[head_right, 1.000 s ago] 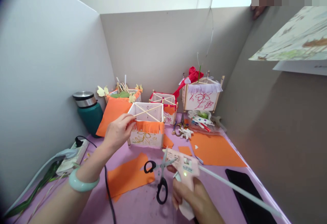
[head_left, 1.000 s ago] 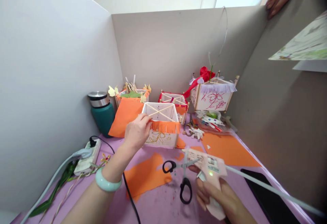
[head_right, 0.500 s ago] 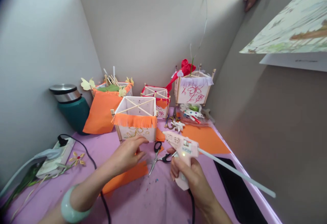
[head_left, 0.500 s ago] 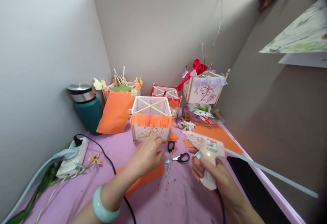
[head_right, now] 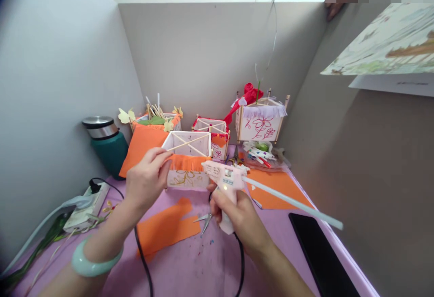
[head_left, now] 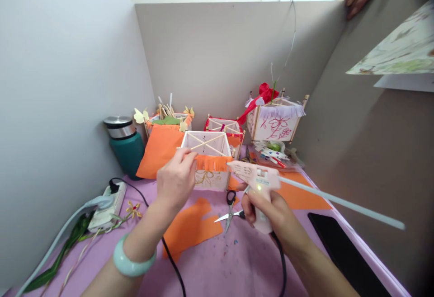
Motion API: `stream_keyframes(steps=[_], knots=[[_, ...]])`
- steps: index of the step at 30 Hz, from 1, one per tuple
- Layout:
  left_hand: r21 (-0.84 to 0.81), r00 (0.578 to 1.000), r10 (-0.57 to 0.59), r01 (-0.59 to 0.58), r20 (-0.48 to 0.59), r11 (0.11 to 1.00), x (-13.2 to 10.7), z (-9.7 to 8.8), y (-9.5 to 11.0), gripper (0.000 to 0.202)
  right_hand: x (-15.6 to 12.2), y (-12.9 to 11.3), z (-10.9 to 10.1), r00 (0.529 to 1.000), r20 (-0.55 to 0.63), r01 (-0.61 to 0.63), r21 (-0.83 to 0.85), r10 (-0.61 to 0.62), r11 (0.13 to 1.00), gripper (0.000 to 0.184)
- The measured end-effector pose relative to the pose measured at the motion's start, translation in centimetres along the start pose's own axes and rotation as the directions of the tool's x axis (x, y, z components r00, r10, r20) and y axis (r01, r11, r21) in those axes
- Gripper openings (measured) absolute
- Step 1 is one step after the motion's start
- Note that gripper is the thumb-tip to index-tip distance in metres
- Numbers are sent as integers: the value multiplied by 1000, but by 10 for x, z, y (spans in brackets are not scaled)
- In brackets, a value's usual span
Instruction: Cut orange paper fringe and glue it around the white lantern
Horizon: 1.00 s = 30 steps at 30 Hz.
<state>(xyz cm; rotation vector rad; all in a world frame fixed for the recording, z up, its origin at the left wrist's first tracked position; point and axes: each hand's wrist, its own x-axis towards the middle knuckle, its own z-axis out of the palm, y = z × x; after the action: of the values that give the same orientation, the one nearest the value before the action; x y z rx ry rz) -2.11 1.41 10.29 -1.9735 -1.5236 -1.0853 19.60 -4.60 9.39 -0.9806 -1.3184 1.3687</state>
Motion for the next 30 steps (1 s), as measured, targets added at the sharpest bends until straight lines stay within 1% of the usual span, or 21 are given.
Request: stream_keyframes(steps=[2, 4, 6, 9, 14, 21, 30], knots=[[32, 997, -8, 5, 78, 999, 10, -1, -10, 25, 12, -5, 9, 1000, 28, -10, 21, 10, 1000, 37], [32, 989, -1, -3, 145, 999, 16, 2, -15, 25, 24, -9, 18, 998, 48, -39, 29, 38, 999, 37], [2, 987, 0, 0, 162, 1000, 17, 6, -17, 22, 36, -11, 25, 996, 65, -61, 11, 60, 998, 37], [-52, 992, -7, 14, 126, 999, 13, 14, -16, 17, 50, -12, 34, 996, 71, -55, -20, 56, 998, 37], [-91, 996, 42, -35, 76, 995, 8, 22, -19, 14, 63, -10, 39, 994, 102, -46, -21, 48, 999, 35], [-165, 999, 51, -52, -8, 985, 8, 28, -23, 15, 70, -3, 39, 985, 131, -111, -48, 116, 993, 39], [-206, 997, 10, -27, -82, 978, 3, 31, -22, 16, 74, -4, 42, 979, 132, -147, -74, 155, 986, 42]])
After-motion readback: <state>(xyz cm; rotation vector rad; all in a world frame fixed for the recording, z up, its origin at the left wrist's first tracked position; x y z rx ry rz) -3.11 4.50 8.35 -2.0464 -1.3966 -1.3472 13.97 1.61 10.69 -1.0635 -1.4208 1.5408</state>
